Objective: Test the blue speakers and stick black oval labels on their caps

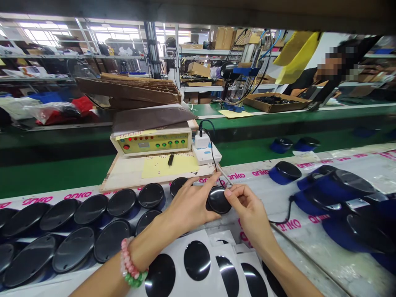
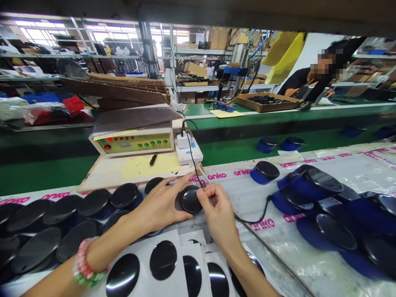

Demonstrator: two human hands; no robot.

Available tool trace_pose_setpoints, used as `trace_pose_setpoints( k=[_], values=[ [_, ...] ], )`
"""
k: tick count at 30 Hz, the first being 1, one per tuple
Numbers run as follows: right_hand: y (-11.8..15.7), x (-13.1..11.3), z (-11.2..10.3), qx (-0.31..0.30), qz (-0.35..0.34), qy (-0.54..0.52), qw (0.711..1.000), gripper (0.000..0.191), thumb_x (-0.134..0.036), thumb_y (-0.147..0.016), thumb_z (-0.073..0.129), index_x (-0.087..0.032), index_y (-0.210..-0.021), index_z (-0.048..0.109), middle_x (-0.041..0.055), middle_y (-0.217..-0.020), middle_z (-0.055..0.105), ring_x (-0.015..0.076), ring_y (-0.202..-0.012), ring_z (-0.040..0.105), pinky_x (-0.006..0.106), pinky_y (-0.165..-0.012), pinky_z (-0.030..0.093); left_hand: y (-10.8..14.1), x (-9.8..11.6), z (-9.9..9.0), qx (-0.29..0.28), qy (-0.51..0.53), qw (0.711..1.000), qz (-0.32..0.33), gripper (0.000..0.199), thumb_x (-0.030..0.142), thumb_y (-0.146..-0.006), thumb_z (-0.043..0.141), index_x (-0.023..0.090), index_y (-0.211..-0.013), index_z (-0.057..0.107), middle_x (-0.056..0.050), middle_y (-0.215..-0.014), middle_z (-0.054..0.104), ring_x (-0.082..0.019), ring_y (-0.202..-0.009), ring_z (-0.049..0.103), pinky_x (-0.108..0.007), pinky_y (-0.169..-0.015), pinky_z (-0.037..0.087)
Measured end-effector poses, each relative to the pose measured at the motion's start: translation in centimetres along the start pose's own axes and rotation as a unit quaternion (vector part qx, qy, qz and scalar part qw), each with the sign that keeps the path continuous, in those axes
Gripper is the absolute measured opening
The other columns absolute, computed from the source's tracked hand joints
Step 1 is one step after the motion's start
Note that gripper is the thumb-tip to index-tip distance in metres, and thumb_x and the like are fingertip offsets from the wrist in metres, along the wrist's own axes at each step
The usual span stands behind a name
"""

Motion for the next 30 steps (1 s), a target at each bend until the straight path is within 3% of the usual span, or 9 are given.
trace_pose_setpoints(
  k=[12,18,22,27,30],
  values=[
    [0.4,-0.8,0.2,-0.009,-0.07,0.093,0.993,0.023,-0.035,-0.085,0.057,-0.022,-0.07,0.046,0.0008,-0.082,0.049,0.0174,-0.08,0.05,0.033,-0.076,0.039,0.2,0.2,0.1,0.014,-0.004,1.0,0.021,0.092,0.034,-0.071,0.071,0.028,-0.144,0.015,-0.004,-0.128,0.058,-0.026,-0.123,0.048,-0.04,-0.107,0.032],
    [0.9,-2.7,0.3,-0.007,-0.145,0.209,0.967,0.022,-0.034,-0.086,0.053,-0.023,-0.07,0.043,0.0013,-0.078,0.047,0.0187,-0.077,0.05,0.033,-0.072,0.041,0.2,0.2,0.0,0.012,-0.028,0.999,0.021,0.094,0.036,-0.072,0.07,0.024,-0.145,0.012,-0.007,-0.112,0.066,-0.027,-0.121,0.049,-0.04,-0.102,0.037],
    [0.2,-0.8,-0.2,-0.02,-0.056,0.222,0.973,0.028,-0.046,-0.082,0.056,-0.022,-0.071,0.046,-0.001,-0.076,0.045,0.0134,-0.061,0.047,0.03,-0.059,0.041,0.1,0.0,0.3,-0.006,-0.042,0.999,0.006,0.1,0.039,-0.072,0.071,0.019,-0.146,0.008,-0.008,-0.104,0.068,-0.03,-0.12,0.05,-0.042,-0.1,0.037],
    [-0.6,1.2,-1.4,0.015,0.047,0.131,0.99,0.047,-0.051,-0.066,0.071,-0.023,-0.093,0.045,-0.002,-0.09,0.051,0.0056,-0.046,0.041,0.023,-0.042,0.036,0.2,0.2,0.2,0.003,-0.039,0.999,0.011,0.104,0.039,-0.069,0.074,0.023,-0.146,0.005,-0.01,-0.123,0.059,-0.029,-0.124,0.046,-0.043,-0.102,0.037],
    [-0.5,1.0,-0.1,-0.041,0.07,0.112,0.99,0.043,-0.053,-0.068,0.068,-0.021,-0.092,0.05,-0.0021,-0.077,0.058,0.0056,-0.034,0.037,0.022,-0.03,0.026,0.3,0.8,0.3,0.002,-0.036,0.998,0.051,0.104,0.035,-0.071,0.073,0.023,-0.146,0.003,-0.009,-0.117,0.063,-0.026,-0.121,0.05,-0.042,-0.103,0.036]
  ],
)
Point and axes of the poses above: each hand's wrist, its own y-axis away from the middle knuckle, its own z-axis out of the palm, x = y × z, the point moved 9 cm from there along -y, towards the middle knuckle
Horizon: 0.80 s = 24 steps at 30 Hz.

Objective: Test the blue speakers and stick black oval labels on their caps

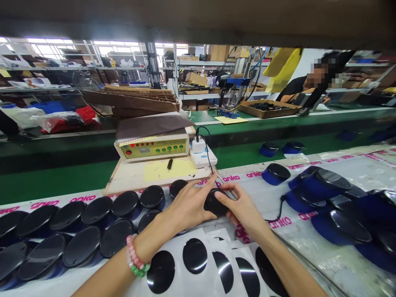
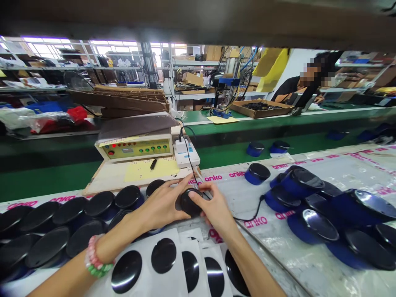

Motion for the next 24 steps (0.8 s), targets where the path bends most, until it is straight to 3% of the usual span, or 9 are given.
trace_pose_setpoints(
  k=[3,5,10,13,15,17,20,22,24],
  values=[
    [0.3,-0.9,1.1,-0.029,-0.023,0.005,0.999,0.036,-0.052,-0.069,0.067,-0.02,-0.081,0.054,-0.0031,-0.062,0.058,0.0088,-0.038,0.042,0.022,-0.035,0.031,0.0,0.1,-0.1,0.0,-0.007,1.0,0.021,0.104,0.035,-0.069,0.075,0.025,-0.146,0.005,-0.01,-0.13,0.055,-0.025,-0.124,0.047,-0.04,-0.102,0.038],
    [0.3,-1.3,1.3,-0.021,-0.05,0.017,0.998,0.033,-0.051,-0.072,0.064,-0.021,-0.078,0.053,-0.0022,-0.064,0.059,0.0111,-0.046,0.048,0.023,-0.042,0.035,0.0,0.1,-0.2,-0.001,-0.03,0.999,0.02,0.101,0.037,-0.07,0.074,0.023,-0.145,0.009,-0.011,-0.14,0.045,-0.026,-0.128,0.042,-0.038,-0.102,0.039],
    [-0.6,-2.4,1.4,-0.032,-0.092,0.086,0.992,0.034,-0.049,-0.085,0.044,-0.022,-0.067,0.054,-0.0045,-0.045,0.047,0.0128,-0.036,0.042,0.025,-0.041,0.031,0.1,1.1,0.9,-0.033,-0.121,0.992,0.026,0.065,0.037,-0.087,0.054,0.009,-0.139,0.028,-0.02,-0.143,0.037,-0.028,-0.133,0.036,-0.043,-0.108,0.029],
    [0.0,-5.3,0.3,-0.026,-0.138,0.129,0.982,0.02,-0.039,-0.081,0.051,-0.021,-0.078,0.061,0.0003,-0.063,0.059,0.0149,-0.045,0.048,0.028,-0.049,0.036,-0.2,1.7,0.7,-0.038,-0.151,0.988,0.006,0.058,0.035,-0.089,0.051,0.007,-0.136,0.034,-0.023,-0.14,0.039,-0.032,-0.132,0.035,-0.049,-0.109,0.025],
    [1.7,-7.7,-0.5,-0.026,-0.177,0.151,0.972,0.016,-0.032,-0.077,0.056,-0.023,-0.089,0.061,0.0026,-0.081,0.063,0.0161,-0.056,0.052,0.029,-0.057,0.038,-0.3,2.4,-0.6,-0.043,-0.168,0.985,-0.003,0.056,0.036,-0.088,0.052,0.01,-0.134,0.037,-0.022,-0.139,0.041,-0.034,-0.132,0.035,-0.051,-0.107,0.027],
    [4.1,-9.3,0.4,-0.105,-0.212,0.189,0.953,0.014,-0.028,-0.079,0.055,-0.025,-0.091,0.061,0.0014,-0.082,0.063,0.0171,-0.061,0.054,0.029,-0.06,0.039,0.3,3.6,-3.2,-0.034,-0.182,0.983,-0.006,0.048,0.032,-0.089,0.05,0.011,-0.131,0.041,-0.021,-0.136,0.044,-0.034,-0.129,0.038,-0.05,-0.104,0.031],
    [9.0,-8.9,4.1,-0.324,-0.242,0.243,0.882,0.019,-0.016,-0.081,0.048,-0.026,-0.092,0.06,0.0012,-0.085,0.062,0.0189,-0.075,0.058,0.029,-0.067,0.043,3.7,6.1,-7.0,-0.026,-0.214,0.976,-0.005,0.027,0.012,-0.087,0.042,0.006,-0.109,0.058,-0.02,-0.114,0.058,-0.032,-0.114,0.051,-0.045,-0.096,0.04],
    [11.5,-8.1,6.3,-0.424,-0.264,0.253,0.829,0.031,-0.006,-0.077,0.045,-0.025,-0.098,0.058,0.003,-0.096,0.061,0.0198,-0.089,0.057,0.03,-0.076,0.043,7.7,6.9,-6.4,-0.085,-0.233,0.969,-0.01,0.023,0.01,-0.085,0.041,0.011,-0.09,0.064,-0.014,-0.093,0.065,-0.028,-0.093,0.061,-0.041,-0.082,0.049],
    [12.7,-7.5,8.2,-0.48,-0.295,0.261,0.784,0.039,-0.001,-0.07,0.046,-0.023,-0.1,0.057,0.0042,-0.1,0.059,0.0209,-0.096,0.055,0.031,-0.08,0.043,11.8,6.3,-4.1,-0.115,-0.181,0.976,-0.034,0.024,0.018,-0.089,0.042,0.016,-0.088,0.066,-0.009,-0.082,0.067,-0.024,-0.081,0.065,-0.038,-0.076,0.052]
  ],
)
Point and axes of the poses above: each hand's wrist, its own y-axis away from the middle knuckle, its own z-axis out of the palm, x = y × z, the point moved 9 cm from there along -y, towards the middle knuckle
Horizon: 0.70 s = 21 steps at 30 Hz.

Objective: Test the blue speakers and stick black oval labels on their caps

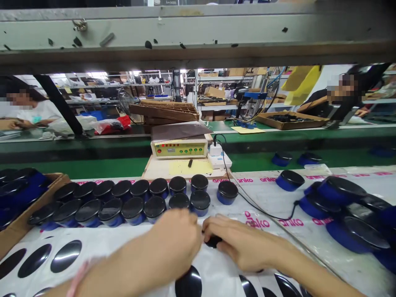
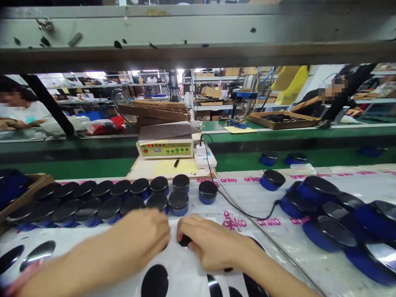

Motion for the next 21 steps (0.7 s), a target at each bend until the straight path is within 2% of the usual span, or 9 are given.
trace_pose_setpoints(
  k=[1,3,5,7,10,13,15,17,21],
  values=[
    [-0.5,0.0,0.7,-0.024,-0.014,0.012,1.0,0.04,-0.001,-0.067,0.048,-0.022,-0.1,0.056,0.0043,-0.1,0.058,0.0214,-0.096,0.054,0.031,-0.081,0.043,1.3,-0.5,1.9,0.006,0.037,0.999,-0.023,0.024,0.027,-0.09,0.046,0.016,-0.099,0.065,-0.01,-0.094,0.069,-0.025,-0.089,0.064,-0.038,-0.081,0.052],
    [-1.3,0.1,1.6,-0.068,-0.027,0.036,0.997,0.038,-0.001,-0.066,0.05,-0.022,-0.098,0.055,0.0036,-0.097,0.059,0.0216,-0.095,0.055,0.031,-0.079,0.043,3.1,-1.1,5.2,0.05,0.077,0.996,-0.008,0.055,0.049,-0.084,0.054,0.017,-0.129,0.049,-0.013,-0.13,0.055,-0.029,-0.116,0.053,-0.042,-0.097,0.046],
    [-1.7,0.3,1.8,-0.084,-0.033,0.06,0.994,0.038,-0.002,-0.069,0.051,-0.023,-0.1,0.055,0.0036,-0.097,0.059,0.0217,-0.095,0.055,0.03,-0.079,0.042,3.9,-1.9,7.8,0.073,0.087,0.994,0.009,0.066,0.05,-0.088,0.048,0.022,-0.143,0.026,-0.009,-0.144,0.038,-0.028,-0.129,0.041,-0.045,-0.107,0.036],
    [-1.8,0.3,1.4,-0.077,-0.047,0.074,0.993,0.04,-0.002,-0.071,0.051,-0.024,-0.103,0.054,0.0044,-0.106,0.059,0.0221,-0.1,0.053,0.031,-0.082,0.041,4.1,-2.6,9.0,0.082,0.089,0.993,0.016,0.066,0.047,-0.09,0.044,0.026,-0.146,0.014,-0.007,-0.147,0.032,-0.027,-0.133,0.035,-0.048,-0.11,0.031],
    [-2.1,0.3,1.2,-0.08,-0.059,0.057,0.993,0.04,-0.002,-0.072,0.051,-0.024,-0.106,0.053,0.0039,-0.114,0.056,0.0214,-0.104,0.052,0.031,-0.087,0.039,4.1,-2.9,9.1,0.084,0.098,0.992,0.005,0.065,0.049,-0.087,0.05,0.022,-0.142,0.028,-0.01,-0.144,0.038,-0.028,-0.131,0.038,-0.046,-0.107,0.035],
    [-2.8,0.4,1.6,-0.117,-0.061,0.052,0.99,0.041,-0.004,-0.067,0.056,-0.024,-0.103,0.052,0.0016,-0.103,0.057,0.0206,-0.092,0.058,0.029,-0.078,0.042,4.1,-3.1,8.8,0.107,0.11,0.988,-0.022,0.054,0.054,-0.081,0.056,0.017,-0.119,0.05,-0.016,-0.135,0.048,-0.029,-0.125,0.046,-0.041,-0.102,0.043],
    [-3.2,0.3,1.8,-0.136,-0.059,0.062,0.987,0.044,-0.005,-0.063,0.06,-0.024,-0.101,0.052,0.0,-0.098,0.058,0.0202,-0.085,0.059,0.027,-0.071,0.042,4.2,-2.8,8.6,0.138,0.117,0.983,-0.014,0.048,0.055,-0.08,0.056,0.017,-0.109,0.052,-0.015,-0.128,0.053,-0.027,-0.122,0.048,-0.039,-0.102,0.042],
    [-3.3,-0.1,1.8,-0.15,-0.055,0.078,0.984,0.045,-0.005,-0.061,0.065,-0.024,-0.1,0.051,-0.0012,-0.094,0.058,0.0198,-0.083,0.059,0.026,-0.067,0.04,4.2,-2.4,8.5,0.159,0.125,0.979,0.009,0.041,0.051,-0.084,0.052,0.018,-0.109,0.05,-0.013,-0.124,0.056,-0.024,-0.122,0.049,-0.038,-0.106,0.037],
    [-3.2,-1.5,1.9,-0.148,-0.08,0.139,0.976,0.035,-0.008,-0.064,0.067,-0.021,-0.093,0.053,-0.0005,-0.091,0.058,0.0186,-0.08,0.058,0.027,-0.064,0.038,3.8,-2.3,8.6,0.155,0.131,0.979,0.028,0.02,0.025,-0.093,0.04,0.02,-0.11,0.048,-0.008,-0.124,0.057,-0.016,-0.121,0.05,-0.032,-0.11,0.031]
  ],
)
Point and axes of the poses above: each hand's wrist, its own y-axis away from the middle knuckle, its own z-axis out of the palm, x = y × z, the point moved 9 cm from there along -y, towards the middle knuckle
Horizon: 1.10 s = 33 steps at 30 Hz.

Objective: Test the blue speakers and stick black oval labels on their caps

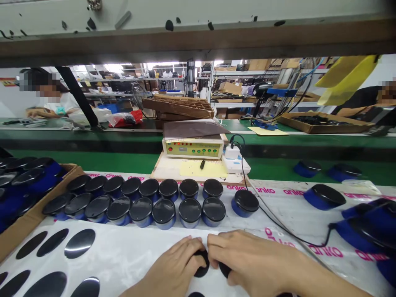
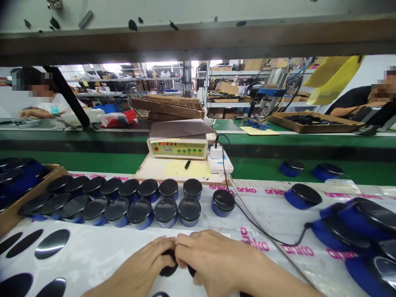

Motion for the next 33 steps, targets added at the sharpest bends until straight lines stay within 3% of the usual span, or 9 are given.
trace_pose_setpoints(
  k=[5,9,11,13,15,17,22,27,33],
  values=[
    [2.2,-1.0,-1.1,0.044,0.005,0.099,0.994,0.023,-0.002,-0.068,0.055,-0.02,-0.082,0.054,0.0019,-0.086,0.059,0.0189,-0.073,0.055,0.03,-0.063,0.039,0.2,-0.2,-0.2,0.012,-0.019,1.0,0.012,0.018,0.026,-0.093,0.042,0.02,-0.109,0.049,-0.008,-0.12,0.059,-0.018,-0.119,0.052,-0.033,-0.109,0.033],
    [6.2,2.6,-4.8,0.177,0.136,-0.043,0.974,0.014,-0.011,-0.083,0.047,-0.022,-0.076,0.052,0.0011,-0.08,0.058,0.0156,-0.068,0.054,0.027,-0.059,0.041,-0.6,0.7,-2.3,0.046,-0.015,0.998,0.031,0.027,0.04,-0.089,0.05,0.018,-0.104,0.051,-0.007,-0.106,0.064,-0.02,-0.104,0.059,-0.03,-0.096,0.046],
    [8.1,5.4,-6.4,0.297,0.219,-0.186,0.911,0.016,-0.03,-0.088,0.049,-0.022,-0.075,0.052,-0.0003,-0.07,0.055,0.0137,-0.06,0.052,0.024,-0.052,0.041,-2.1,0.4,-4.0,0.077,-0.004,0.997,0.0,0.029,0.039,-0.085,0.057,0.018,-0.105,0.051,-0.006,-0.103,0.064,-0.02,-0.098,0.06,-0.031,-0.087,0.051],
    [9.0,7.8,-6.4,0.406,0.277,-0.313,0.813,0.025,-0.046,-0.081,0.058,-0.022,-0.077,0.053,-0.002,-0.062,0.052,0.0126,-0.052,0.049,0.023,-0.045,0.039,-4.1,-0.8,-5.5,0.111,-0.021,0.992,-0.064,0.038,0.035,-0.081,0.064,0.017,-0.11,0.049,-0.008,-0.106,0.063,-0.023,-0.1,0.058,-0.036,-0.086,0.05],
    [8.3,8.9,-5.1,0.464,0.293,-0.41,0.729,0.034,-0.051,-0.072,0.067,-0.021,-0.084,0.055,-0.0027,-0.061,0.053,0.0113,-0.046,0.047,0.023,-0.043,0.038,-6.1,-2.2,-6.0,0.131,-0.061,0.982,-0.12,0.057,0.04,-0.074,0.07,0.013,-0.118,0.046,-0.013,-0.112,0.062,-0.029,-0.106,0.056,-0.045,-0.089,0.048],
    [6.8,9.3,-3.4,0.478,0.292,-0.466,0.685,0.042,-0.052,-0.066,0.072,-0.02,-0.088,0.056,-0.0024,-0.061,0.056,0.011,-0.044,0.048,0.025,-0.044,0.039,-7.6,-3.3,-5.5,0.133,-0.096,0.976,-0.141,0.073,0.048,-0.067,0.074,0.009,-0.121,0.045,-0.017,-0.112,0.062,-0.033,-0.108,0.055,-0.049,-0.092,0.046],
    [6.0,10.0,-0.1,0.462,0.328,-0.497,0.657,0.041,-0.058,-0.071,0.066,-0.018,-0.074,0.056,-0.006,-0.046,0.044,0.0085,-0.044,0.04,0.022,-0.047,0.033,-7.9,-4.3,-4.1,0.148,-0.096,0.976,-0.127,0.067,0.047,-0.064,0.077,0.014,-0.116,0.05,-0.009,-0.104,0.068,-0.028,-0.105,0.059,-0.048,-0.099,0.04],
    [6.8,10.4,1.5,0.467,0.351,-0.485,0.651,0.035,-0.057,-0.08,0.058,-0.022,-0.085,0.057,-0.0069,-0.05,0.038,0.0086,-0.049,0.033,0.02,-0.047,0.03,-7.3,-3.7,-4.6,0.194,-0.03,0.975,-0.101,0.073,0.038,-0.071,0.074,0.017,-0.129,0.036,-0.001,-0.108,0.069,-0.019,-0.101,0.063,-0.039,-0.104,0.033],
    [6.9,9.7,0.2,0.538,0.302,-0.43,0.659,0.032,-0.051,-0.077,0.063,-0.02,-0.072,0.06,0.003,-0.104,0.048,0.0147,-0.089,0.052,0.02,-0.072,0.043,-7.4,-3.9,-4.2,0.183,-0.032,0.978,-0.093,0.075,0.035,-0.071,0.074,0.019,-0.131,0.034,-0.002,-0.112,0.068,-0.019,-0.103,0.062,-0.037,-0.103,0.031]
  ],
)
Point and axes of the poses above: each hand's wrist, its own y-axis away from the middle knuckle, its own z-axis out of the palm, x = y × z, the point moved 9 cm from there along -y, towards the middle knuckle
